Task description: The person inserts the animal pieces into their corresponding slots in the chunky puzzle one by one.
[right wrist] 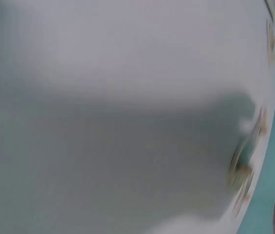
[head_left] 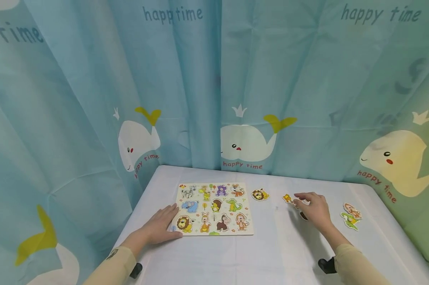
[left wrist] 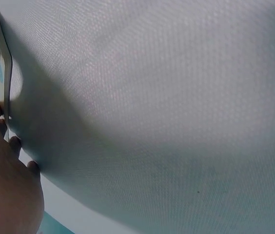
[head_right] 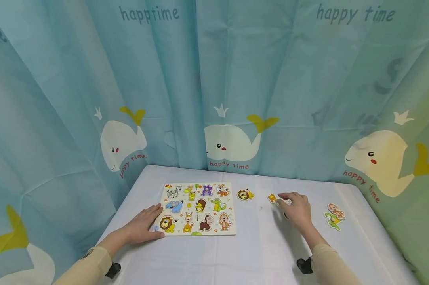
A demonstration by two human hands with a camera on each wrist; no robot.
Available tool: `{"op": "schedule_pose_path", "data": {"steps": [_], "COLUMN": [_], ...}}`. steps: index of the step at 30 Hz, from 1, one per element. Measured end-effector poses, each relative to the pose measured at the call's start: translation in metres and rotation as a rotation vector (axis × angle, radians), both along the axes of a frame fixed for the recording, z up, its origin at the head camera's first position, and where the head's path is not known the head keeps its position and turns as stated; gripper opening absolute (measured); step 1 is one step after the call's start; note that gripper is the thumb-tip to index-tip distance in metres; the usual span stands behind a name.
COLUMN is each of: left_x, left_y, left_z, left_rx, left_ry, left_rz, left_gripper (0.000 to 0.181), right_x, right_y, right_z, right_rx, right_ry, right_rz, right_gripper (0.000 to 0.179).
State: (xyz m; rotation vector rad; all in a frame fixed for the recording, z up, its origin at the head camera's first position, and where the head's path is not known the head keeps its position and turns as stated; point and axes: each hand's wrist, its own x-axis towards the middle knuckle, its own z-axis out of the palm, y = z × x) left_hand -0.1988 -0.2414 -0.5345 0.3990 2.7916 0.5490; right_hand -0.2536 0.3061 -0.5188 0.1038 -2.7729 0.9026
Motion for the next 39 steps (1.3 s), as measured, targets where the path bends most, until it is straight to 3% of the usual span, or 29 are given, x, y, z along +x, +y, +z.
{"op": "schedule_pose_path", "data": {"steps": [4,10,25,39], "left_x": [0.001,0.003,0.004,0.005], "left_y": [-0.001,-0.001,0.0,0.001], "left_z": [0.002,0.002,0.005,0.007], "left_rx": [0.002,0.005,0.004,0.02], "left_ry": [-0.003,-0.001,0.006,0.004], "left_rz": [0.004,0.006,-0.009,-0.01], "left_gripper": [0.102,0.102,0.1,0.101], "right_x": [0.004,0.009,0.01,0.008], "right_y": [0.025,0.047,0.063,0.064], "right_z": [-0.002,-0.008,-0.025,-0.025], "right_rx": [0.011,0.021,0.012,0.012], "right_ry": [-0.1,-0.205,-0.266,-0.256], "right_rz": [-0.031,-0.008,0.004,0.026], "right_gripper": [0.039,0.04,0.03,0.029]}}
